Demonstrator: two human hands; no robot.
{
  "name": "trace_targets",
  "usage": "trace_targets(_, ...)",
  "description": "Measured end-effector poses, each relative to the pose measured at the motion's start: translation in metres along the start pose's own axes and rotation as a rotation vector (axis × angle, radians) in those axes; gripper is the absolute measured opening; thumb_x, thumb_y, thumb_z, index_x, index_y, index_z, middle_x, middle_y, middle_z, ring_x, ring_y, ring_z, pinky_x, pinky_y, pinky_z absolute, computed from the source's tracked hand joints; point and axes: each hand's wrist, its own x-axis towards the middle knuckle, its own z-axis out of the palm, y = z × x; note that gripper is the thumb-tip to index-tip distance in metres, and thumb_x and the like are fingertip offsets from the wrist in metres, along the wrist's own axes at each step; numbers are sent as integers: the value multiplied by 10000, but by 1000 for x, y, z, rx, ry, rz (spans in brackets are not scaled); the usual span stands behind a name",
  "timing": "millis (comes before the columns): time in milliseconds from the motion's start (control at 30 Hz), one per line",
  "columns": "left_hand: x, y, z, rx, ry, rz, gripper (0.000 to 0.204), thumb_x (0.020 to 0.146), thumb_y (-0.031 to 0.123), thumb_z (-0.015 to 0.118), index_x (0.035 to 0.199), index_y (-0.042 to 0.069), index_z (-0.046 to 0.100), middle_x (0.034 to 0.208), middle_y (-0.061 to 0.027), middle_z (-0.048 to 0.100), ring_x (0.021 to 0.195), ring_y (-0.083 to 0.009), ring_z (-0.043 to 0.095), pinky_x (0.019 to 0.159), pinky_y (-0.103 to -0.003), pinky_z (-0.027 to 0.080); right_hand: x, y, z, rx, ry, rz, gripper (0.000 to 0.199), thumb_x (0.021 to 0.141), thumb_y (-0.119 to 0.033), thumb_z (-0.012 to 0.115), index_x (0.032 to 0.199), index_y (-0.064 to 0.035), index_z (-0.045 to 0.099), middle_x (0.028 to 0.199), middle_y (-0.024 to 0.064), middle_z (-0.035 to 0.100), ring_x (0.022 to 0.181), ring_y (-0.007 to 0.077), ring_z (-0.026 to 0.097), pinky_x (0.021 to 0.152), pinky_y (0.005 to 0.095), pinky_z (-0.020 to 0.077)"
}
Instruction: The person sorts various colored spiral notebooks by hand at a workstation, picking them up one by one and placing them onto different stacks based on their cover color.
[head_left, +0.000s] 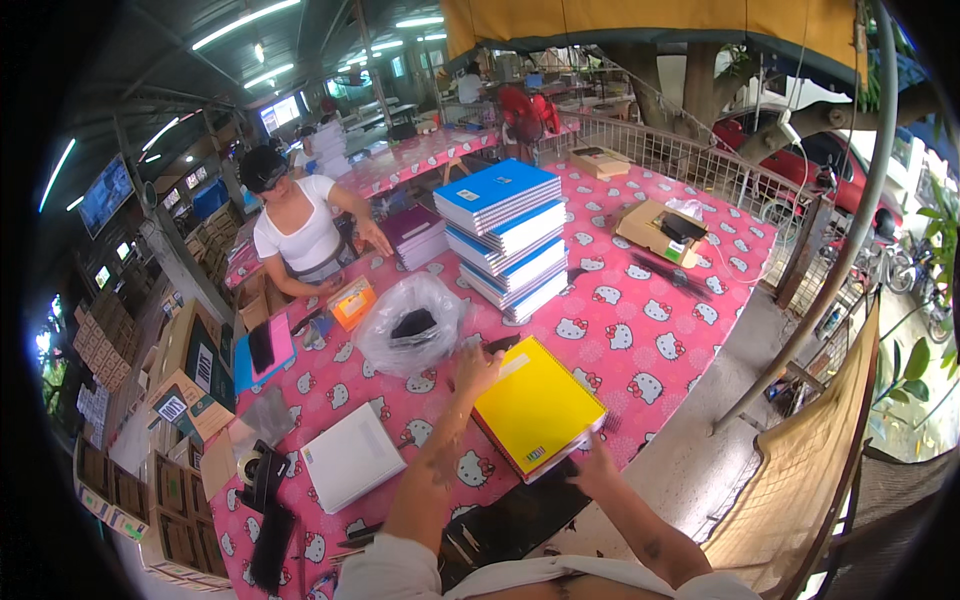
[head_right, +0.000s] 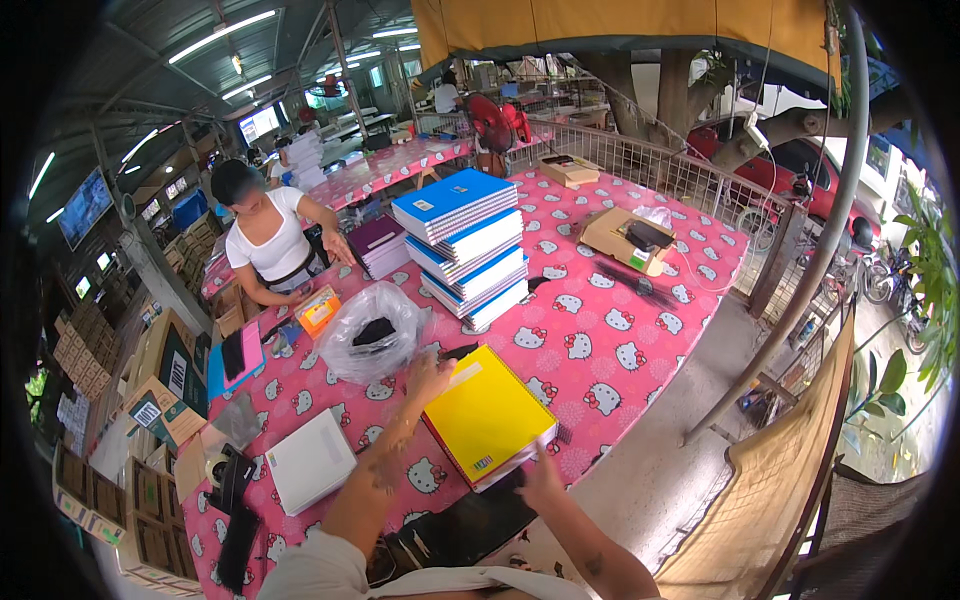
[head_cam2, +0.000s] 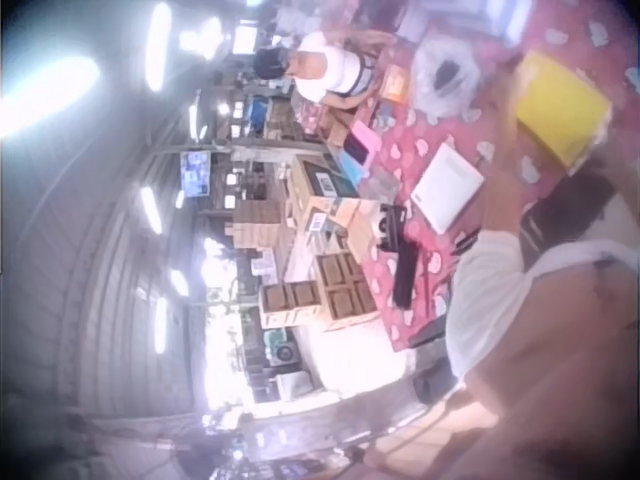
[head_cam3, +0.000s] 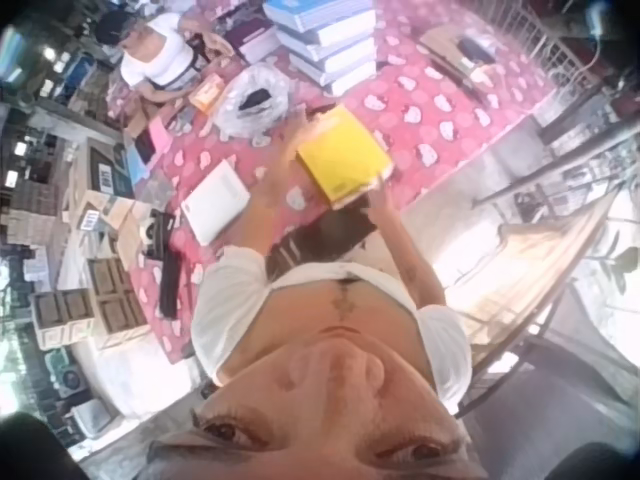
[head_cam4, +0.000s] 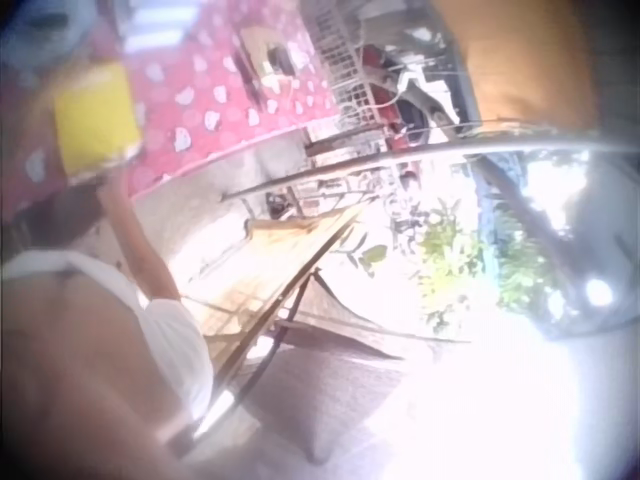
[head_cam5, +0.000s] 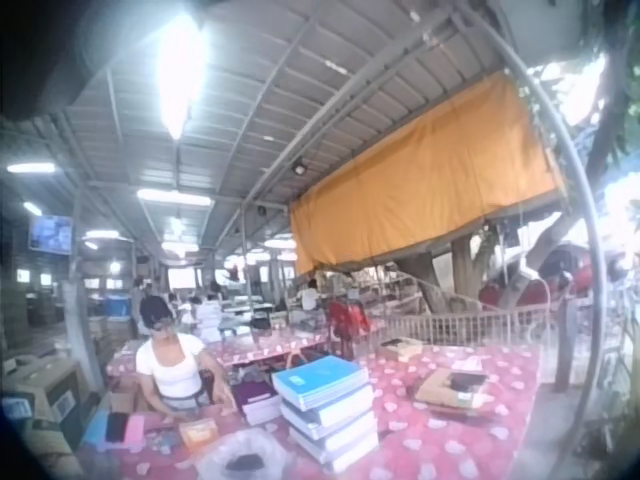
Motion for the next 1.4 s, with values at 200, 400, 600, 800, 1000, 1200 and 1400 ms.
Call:
trace_targets(200,-101,52,-23,-627,153,-659,652,916,343,653,1275,-175,485,1296,-378,537,1187,-466,566,1001,-510,453,67,-121,-27,-1010,43,-866,771,985,-460,602,1528,17,334,1507,282,399,1416,330,383,1165,416,305)
trace_targets(400,-176,89,-42,-1412,9,-953,434,932,235,650,1161,-110,520,1054,-204,649,888,-289,673,714,-415,547,112,-124,27,-1337,-383,-264,849,1002,-503,558,1572,19,206,1542,259,384,1410,317,410,1140,394,352)
trace_targets(600,-180,104,-17,-1337,-13,-801,449,957,197,641,1279,-42,440,1150,-173,625,990,-252,651,811,-389,539,164,-127,-16,-1280,-401,-30,775,1024,-421,568,1574,-10,210,1485,172,462,1288,199,524,995,311,489)
trace_targets(800,-174,48,-47,-1111,-95,-616,424,969,238,650,1283,-18,527,1217,-192,620,1146,-307,602,972,-410,480,150,-119,0,-1171,-568,72,883,999,-478,590,1579,31,160,1576,252,330,1404,273,415,1130,370,365)
trace_targets(1000,-203,-194,-239,-8,-140,183,258,836,179,753,1061,67,695,965,-121,664,982,-340,638,871,-435,522,6,-21,78,-1355,-599,-1080,654,933,-327,678,1450,-21,418,1399,241,507,1278,362,523,1053,451,427)
trace_targets(1200,-272,-269,-205,153,-208,250,288,865,225,719,1115,94,663,984,-115,667,950,-335,645,800,-436,542,-101,172,148,-1443,-1093,-1042,570,896,-302,713,1384,-73,528,1327,192,578,1216,361,571,989,479,472)
trace_targets(1400,-268,-288,-211,-219,-239,71,285,900,206,674,1164,101,660,985,-135,678,846,-347,683,756,-457,551,-102,220,141,-1670,-1119,-677,358,908,-256,677,1242,-129,658,1119,123,695,1069,320,640,948,421,500)
